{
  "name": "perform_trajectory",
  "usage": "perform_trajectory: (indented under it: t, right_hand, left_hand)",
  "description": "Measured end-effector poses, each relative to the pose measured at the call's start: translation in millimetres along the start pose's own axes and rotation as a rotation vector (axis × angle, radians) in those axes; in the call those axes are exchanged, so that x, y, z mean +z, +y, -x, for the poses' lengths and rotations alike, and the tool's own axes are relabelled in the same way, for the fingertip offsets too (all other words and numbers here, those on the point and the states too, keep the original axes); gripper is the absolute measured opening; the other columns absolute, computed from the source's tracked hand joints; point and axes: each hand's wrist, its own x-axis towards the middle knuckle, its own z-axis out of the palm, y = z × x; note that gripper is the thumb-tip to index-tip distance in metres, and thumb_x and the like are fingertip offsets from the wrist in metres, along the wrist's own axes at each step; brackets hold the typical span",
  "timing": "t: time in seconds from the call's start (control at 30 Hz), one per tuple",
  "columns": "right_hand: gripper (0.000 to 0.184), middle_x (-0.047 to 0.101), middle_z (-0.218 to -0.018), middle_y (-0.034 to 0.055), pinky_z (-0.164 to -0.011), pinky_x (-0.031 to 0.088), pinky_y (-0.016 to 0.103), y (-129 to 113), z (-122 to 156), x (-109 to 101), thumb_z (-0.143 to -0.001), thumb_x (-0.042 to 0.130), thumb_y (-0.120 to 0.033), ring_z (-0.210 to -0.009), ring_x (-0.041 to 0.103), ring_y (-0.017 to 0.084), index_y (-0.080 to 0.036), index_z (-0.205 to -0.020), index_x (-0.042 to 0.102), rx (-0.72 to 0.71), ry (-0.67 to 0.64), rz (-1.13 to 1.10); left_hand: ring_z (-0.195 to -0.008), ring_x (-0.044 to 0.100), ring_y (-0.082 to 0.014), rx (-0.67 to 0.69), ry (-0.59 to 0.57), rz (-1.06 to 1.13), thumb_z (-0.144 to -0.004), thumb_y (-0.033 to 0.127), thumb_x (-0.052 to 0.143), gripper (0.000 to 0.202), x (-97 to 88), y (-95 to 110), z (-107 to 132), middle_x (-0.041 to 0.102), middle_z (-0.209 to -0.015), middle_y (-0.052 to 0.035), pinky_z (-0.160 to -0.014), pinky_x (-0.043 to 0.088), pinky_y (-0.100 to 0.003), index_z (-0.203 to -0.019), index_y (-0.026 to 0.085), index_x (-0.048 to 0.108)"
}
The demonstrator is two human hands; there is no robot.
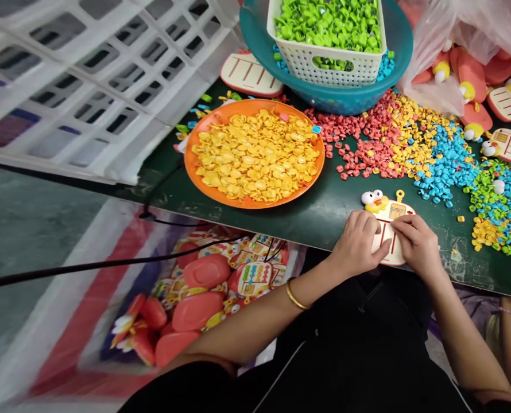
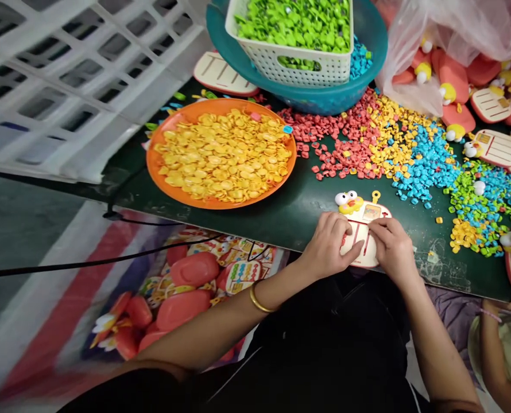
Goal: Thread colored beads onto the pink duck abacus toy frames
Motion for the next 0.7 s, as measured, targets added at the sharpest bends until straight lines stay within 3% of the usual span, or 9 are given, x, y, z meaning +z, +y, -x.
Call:
perform_trajectory:
  t: [0.13, 0.23, 0.33, 0.4, 0.57, 0.7]
  right_hand:
    - [0.022, 0.069, -0.100, 0.0054, -0.086, 0.055, 0.036, 4.0, -43.3, 13.6, -0.094, 0.054, -0.022, -0.096, 0.066, 0.021, -0.027, -0.104, 0.073, -0.038, -0.014, -0.076]
    - [0.021, 0.067, -0.099, 0.0084, -0.083, 0.053, 0.037, 26.4, -90.2, 11.5, -0.091, 0.055, -0.018, -0.094, 0.063, 0.022, -0.022, -0.100, 0.074, -0.024, 0.055, 0.080]
    - [0.024, 0.063, -0.089, 0.0090, -0.079, 0.049, 0.035, 50.0, -119.8, 7.5, -0.088, 0.052, -0.011, -0.088, 0.060, 0.023, -0.020, -0.089, 0.074, -0.069, -0.084, 0.274]
    - [0.025, 0.062, -0.088, 0.0091, -0.079, 0.048, 0.035, 60.3, -127.1, 6.5, -0.088, 0.050, -0.009, -0.087, 0.057, 0.024, -0.019, -0.091, 0.073, -0.115, -0.165, 0.335]
    - [0.026, 0.059, -0.095, 0.0122, -0.079, 0.047, 0.037, 65.0, -127.7, 0.2, -0.090, 0.047, -0.011, -0.090, 0.054, 0.026, -0.016, -0.101, 0.070, -0.144, -0.234, 0.402]
    - [0.025, 0.059, -0.094, 0.0106, -0.081, 0.048, 0.039, 50.3, -105.1, -20.5, -0.096, 0.046, -0.021, -0.093, 0.055, 0.026, -0.019, -0.098, 0.071, -0.079, -0.117, 0.291]
  left_hand:
    - [-0.093, 0.049, -0.0267, 0.001, -0.006, 0.002, -0.091, 0.040, 0.055, 0.022, 1.1, -2.0, 1.2, 0.054, -0.092, -0.0088, -0.084, 0.048, -0.044, -0.089, 0.019, 0.050]
    - [-0.099, 0.051, -0.0273, 0.017, 0.007, -0.023, -0.091, 0.039, 0.057, 0.025, 0.8, -1.8, 2.6, 0.057, -0.103, -0.0116, -0.089, 0.048, -0.045, -0.101, 0.016, 0.057]
    - [-0.110, 0.051, -0.0299, 0.044, -0.008, -0.048, -0.092, 0.036, 0.055, 0.036, -0.3, -0.8, 2.4, 0.057, -0.120, -0.0138, -0.095, 0.047, -0.047, -0.123, 0.018, 0.059]
    - [-0.114, 0.051, -0.0306, 0.044, -0.010, -0.024, -0.091, 0.034, 0.055, 0.040, -0.6, -0.5, 1.6, 0.059, -0.124, -0.0137, -0.098, 0.046, -0.048, -0.128, 0.018, 0.058]
    - [-0.111, 0.054, -0.0299, 0.001, 0.070, 0.020, -0.089, 0.032, 0.059, 0.038, 1.4, -0.5, 0.3, 0.061, -0.118, -0.0153, -0.100, 0.047, -0.048, -0.121, 0.013, 0.058]
    - [-0.112, 0.054, -0.0305, -0.003, 0.076, 0.014, -0.088, 0.032, 0.059, 0.036, 1.0, -1.1, 0.6, 0.060, -0.116, -0.0157, -0.100, 0.047, -0.049, -0.119, 0.013, 0.057]
